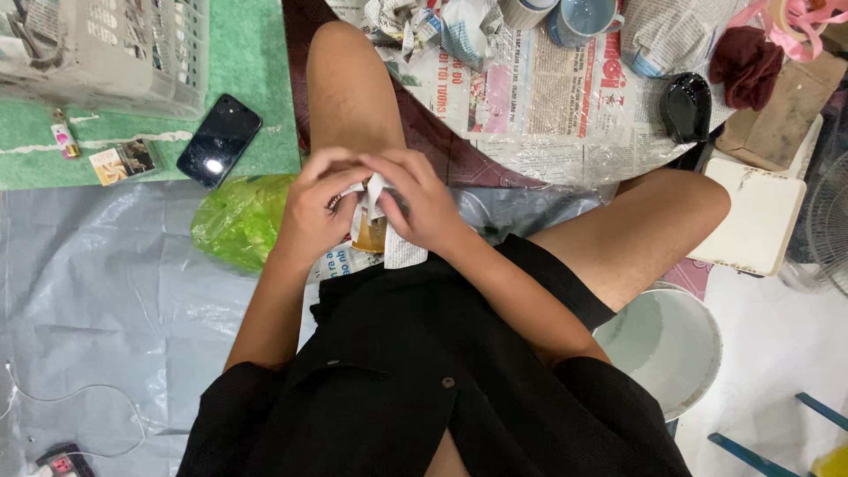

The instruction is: The person sits on the floor and wraps various ceramic items, including cups and bowls, in sheets of newspaper. They fold the paper around each item individually and place the wrapped bundles into a white plastic crate.

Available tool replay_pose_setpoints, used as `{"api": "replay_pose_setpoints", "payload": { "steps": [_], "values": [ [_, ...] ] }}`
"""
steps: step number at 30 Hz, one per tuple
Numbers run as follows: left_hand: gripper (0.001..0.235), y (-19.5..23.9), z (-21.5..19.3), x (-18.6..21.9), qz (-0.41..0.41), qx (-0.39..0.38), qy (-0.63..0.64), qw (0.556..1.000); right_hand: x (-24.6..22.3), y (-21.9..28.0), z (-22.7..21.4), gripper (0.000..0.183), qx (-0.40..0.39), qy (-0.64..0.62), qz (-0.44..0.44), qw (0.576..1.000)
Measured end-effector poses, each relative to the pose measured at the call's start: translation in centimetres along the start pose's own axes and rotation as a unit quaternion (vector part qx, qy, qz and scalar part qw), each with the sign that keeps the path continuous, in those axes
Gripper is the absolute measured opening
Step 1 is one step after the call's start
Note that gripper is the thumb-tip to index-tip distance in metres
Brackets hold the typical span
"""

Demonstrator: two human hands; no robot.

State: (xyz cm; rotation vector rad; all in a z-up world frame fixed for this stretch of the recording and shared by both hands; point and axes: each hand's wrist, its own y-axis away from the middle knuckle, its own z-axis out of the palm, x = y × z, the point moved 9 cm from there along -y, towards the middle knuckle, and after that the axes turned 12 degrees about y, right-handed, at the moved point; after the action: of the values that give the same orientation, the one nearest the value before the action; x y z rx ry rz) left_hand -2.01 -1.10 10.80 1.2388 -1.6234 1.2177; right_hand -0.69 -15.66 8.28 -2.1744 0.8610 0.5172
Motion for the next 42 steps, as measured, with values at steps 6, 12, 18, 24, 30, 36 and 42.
{"api": "replay_pose_setpoints", "payload": {
  "steps": [6, 12, 18, 24, 30, 36, 42],
  "values": [
    [0.040, 1.8, 0.0, -0.2, 0.034, 0.081, -0.143, 0.986, -1.7, -3.2, -0.2, 0.065, -0.082, -0.050, 0.005, 0.995],
    [0.037, 3.5, -1.0, -2.1, -0.017, 0.125, 0.061, 0.990, -0.5, -3.1, 0.8, 0.059, -0.118, -0.015, 0.041, 0.992],
    [0.047, 9.8, -2.2, -4.4, -0.305, -0.053, -0.096, 0.946, -0.2, -2.6, 0.7, 0.050, -0.057, -0.007, 0.061, 0.996],
    [0.066, 10.7, -1.3, -2.4, -0.246, -0.006, -0.164, 0.955, -1.3, -2.8, 0.5, 0.047, -0.021, 0.011, 0.056, 0.998],
    [0.037, 11.6, 0.3, -3.9, -0.230, -0.037, -0.243, 0.942, -1.1, -3.0, -0.5, 0.042, 0.004, 0.006, 0.079, 0.997],
    [0.039, 12.1, 2.6, -4.5, -0.352, -0.017, 0.160, 0.922, -1.2, -3.1, -0.2, 0.045, -0.004, 0.052, 0.084, 0.995],
    [0.021, 6.1, 3.3, 2.0, -0.024, 0.034, -0.129, 0.991, -1.5, -2.6, 0.7, 0.049, -0.012, 0.058, 0.085, 0.995]
  ]
}}
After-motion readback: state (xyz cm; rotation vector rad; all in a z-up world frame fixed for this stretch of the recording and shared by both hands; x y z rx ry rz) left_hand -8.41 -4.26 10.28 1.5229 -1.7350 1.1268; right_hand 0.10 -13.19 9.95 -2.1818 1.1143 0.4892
